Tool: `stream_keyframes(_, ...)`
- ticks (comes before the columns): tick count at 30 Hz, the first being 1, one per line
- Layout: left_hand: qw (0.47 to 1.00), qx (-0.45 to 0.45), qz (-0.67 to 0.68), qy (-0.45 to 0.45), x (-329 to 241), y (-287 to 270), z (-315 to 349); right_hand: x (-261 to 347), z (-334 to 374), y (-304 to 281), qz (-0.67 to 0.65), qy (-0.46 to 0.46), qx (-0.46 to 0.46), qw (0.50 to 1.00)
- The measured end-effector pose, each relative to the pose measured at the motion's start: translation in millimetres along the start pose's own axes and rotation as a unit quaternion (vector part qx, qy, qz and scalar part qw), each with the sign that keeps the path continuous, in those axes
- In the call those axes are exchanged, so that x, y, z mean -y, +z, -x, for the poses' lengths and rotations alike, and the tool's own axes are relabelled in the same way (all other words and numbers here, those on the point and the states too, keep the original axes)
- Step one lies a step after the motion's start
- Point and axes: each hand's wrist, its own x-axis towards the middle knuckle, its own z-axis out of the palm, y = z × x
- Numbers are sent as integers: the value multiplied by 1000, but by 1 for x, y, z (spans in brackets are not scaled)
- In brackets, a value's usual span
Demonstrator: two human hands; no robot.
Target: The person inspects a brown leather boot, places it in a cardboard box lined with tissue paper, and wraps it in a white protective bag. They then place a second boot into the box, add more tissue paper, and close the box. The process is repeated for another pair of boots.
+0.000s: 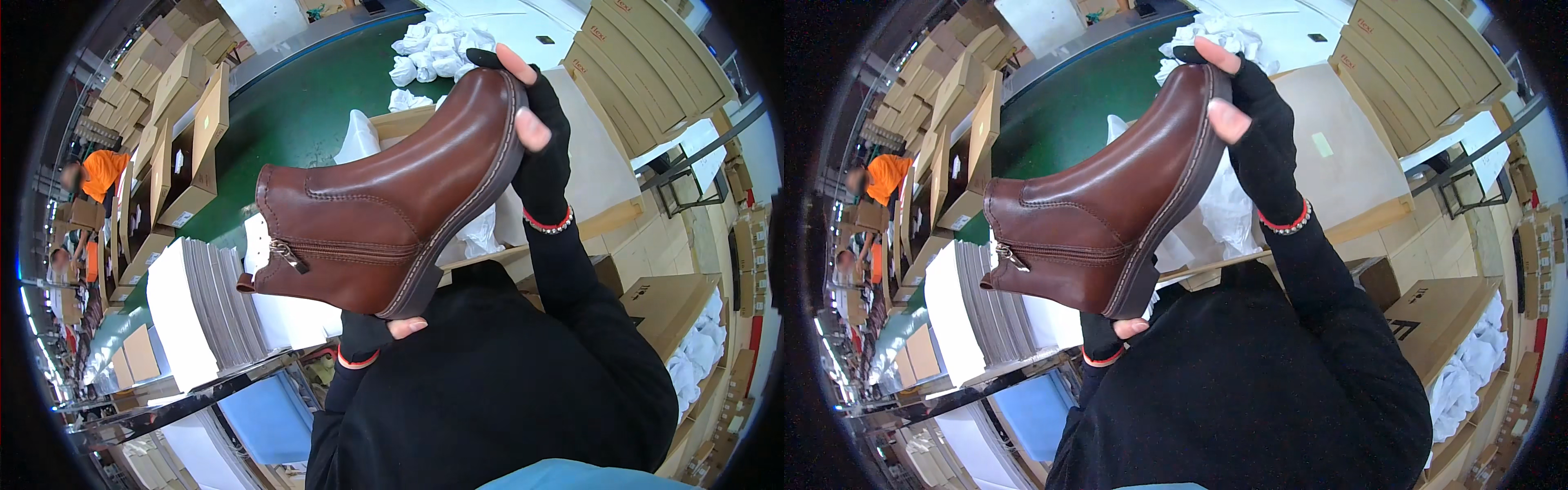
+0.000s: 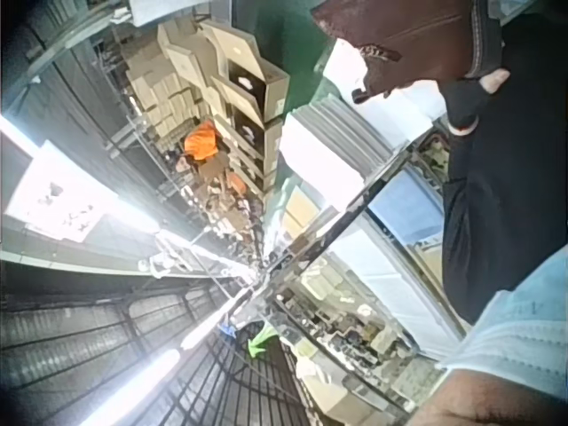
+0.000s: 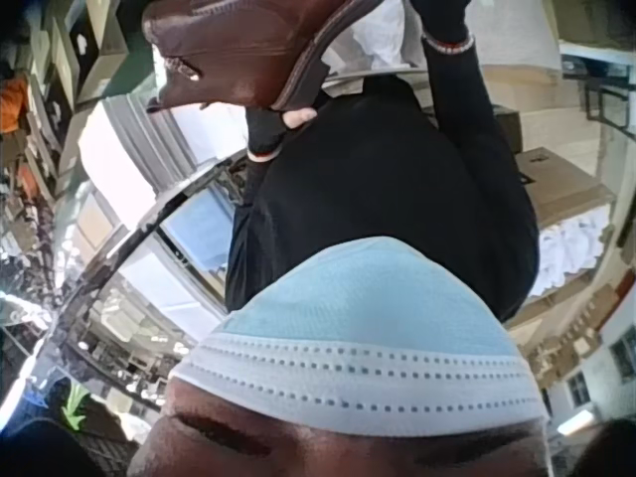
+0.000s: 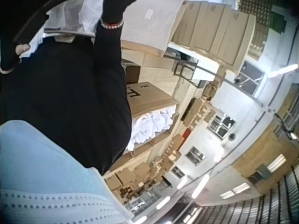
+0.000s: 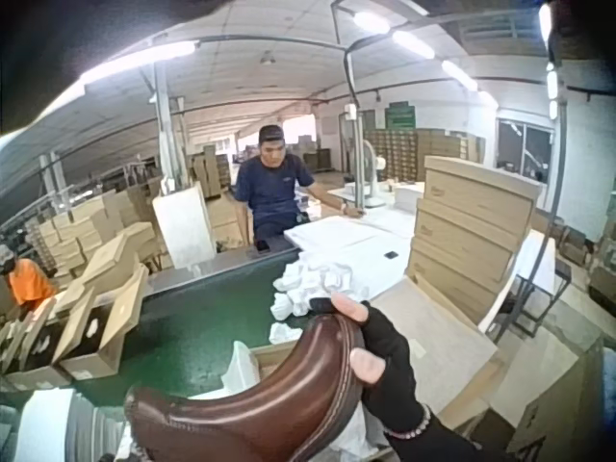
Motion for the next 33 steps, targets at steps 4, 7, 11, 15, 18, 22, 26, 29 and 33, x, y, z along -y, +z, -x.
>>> stream_keyframes(4, 1000, -6, 5, -27, -5, 3, -2, -5, -2, 2, -39, 17, -27, 999)
stream_keyframes(7, 998, -15, 43, -37, -9, 5, -8, -5, 2, 4, -149, 38, -4, 988)
stream_keyframes(11, 991, -15, 128, -29, -15, 10, -19, 2, -5, 0, -33, 36, 6, 999)
stream_keyframes(15, 995, 17, 87, -44, -11, 7, -25, 7, -4, -10, 8, 33, 44, 998)
stream_keyframes(18, 995, 14, 70, -68, -20, 7, -28, 5, -2, -14, 56, 23, 80, 995)
stream_keyframes(22, 998, 17, 24, -53, -22, 6, -28, 2, -2, -15, 97, -1, 69, 993)
stream_keyframes(26, 995, 57, -83, 12, -14, 1, -21, 7, 5, -6, 62, 23, -5, 998)
stream_keyframes(29, 994, 43, -94, 32, -22, 3, -18, 5, 8, -7, 24, 29, -9, 999)
stream_keyframes(33, 981, 54, -169, 83, -23, 1, -11, 7, 11, -9, -97, 106, -35, 989)
